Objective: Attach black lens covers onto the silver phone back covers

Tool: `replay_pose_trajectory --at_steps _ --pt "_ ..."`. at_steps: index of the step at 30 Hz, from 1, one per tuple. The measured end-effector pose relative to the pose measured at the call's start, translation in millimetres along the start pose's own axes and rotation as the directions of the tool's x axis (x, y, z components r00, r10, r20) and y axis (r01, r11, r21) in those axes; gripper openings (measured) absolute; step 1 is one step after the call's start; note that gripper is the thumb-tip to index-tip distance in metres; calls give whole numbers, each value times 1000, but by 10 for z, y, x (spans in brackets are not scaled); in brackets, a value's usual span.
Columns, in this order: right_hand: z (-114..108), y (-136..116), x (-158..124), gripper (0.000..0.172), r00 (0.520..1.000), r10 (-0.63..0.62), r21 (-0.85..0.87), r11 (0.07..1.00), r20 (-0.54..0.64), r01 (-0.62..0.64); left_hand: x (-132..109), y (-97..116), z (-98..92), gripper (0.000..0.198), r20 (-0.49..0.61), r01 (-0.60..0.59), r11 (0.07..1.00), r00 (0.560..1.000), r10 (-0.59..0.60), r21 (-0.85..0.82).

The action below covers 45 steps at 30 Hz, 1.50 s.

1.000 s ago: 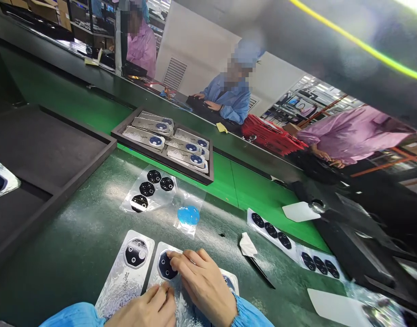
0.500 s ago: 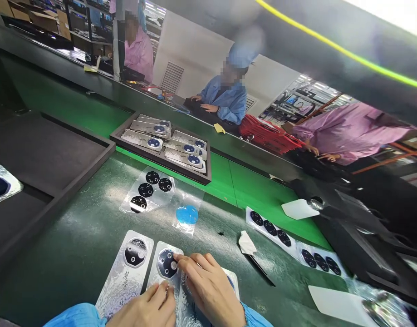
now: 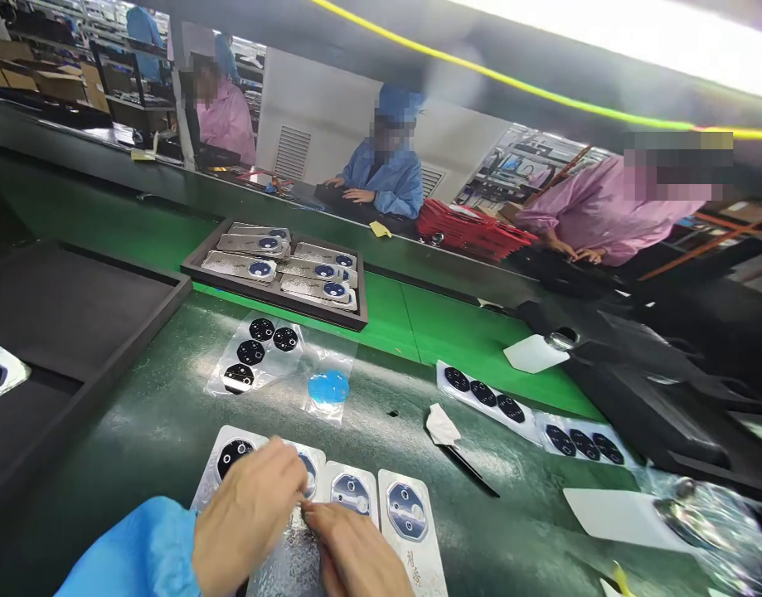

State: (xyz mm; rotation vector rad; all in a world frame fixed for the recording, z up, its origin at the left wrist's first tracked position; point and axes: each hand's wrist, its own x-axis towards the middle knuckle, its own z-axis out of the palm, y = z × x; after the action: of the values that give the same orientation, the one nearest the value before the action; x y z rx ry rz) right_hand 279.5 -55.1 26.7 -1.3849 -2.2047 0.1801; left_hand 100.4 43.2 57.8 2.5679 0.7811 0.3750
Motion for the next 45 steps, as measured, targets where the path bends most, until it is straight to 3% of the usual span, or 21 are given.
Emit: replay_pose_trajectory --at_steps 3,8,13,22,26,32,45 --pt "165 -24 -67 36 995 -85 -134 988 -48 78 263 -102 -133 18 38 145 989 989 -145 -17" --pt "268 -35 -42 36 972 -95 -194 980 -216 52 486 -188 -107 31 116 111 993 988 -105 -48" --pt "315 -59 -12 39 946 -79 -193 981 -314 18 528 -239 -96 26 147 74 996 987 -67 -42" --pt "320 -115 104 42 944 -106 -195 980 -314 45 464 -289 -28 23 136 -44 999 990 48 -29" --pt "317 -124 118 36 956 -101 -200 979 -277 45 441 -340 -15 21 120 -33 998 992 38 -46" --pt "330 -124 122 32 951 -84 -201 979 -297 24 474 -347 -141 17 159 -2 996 987 17 -93" --pt "320 -102 123 27 956 -109 -203 978 -273 53 543 -304 -158 20 176 -77 996 981 85 -53"
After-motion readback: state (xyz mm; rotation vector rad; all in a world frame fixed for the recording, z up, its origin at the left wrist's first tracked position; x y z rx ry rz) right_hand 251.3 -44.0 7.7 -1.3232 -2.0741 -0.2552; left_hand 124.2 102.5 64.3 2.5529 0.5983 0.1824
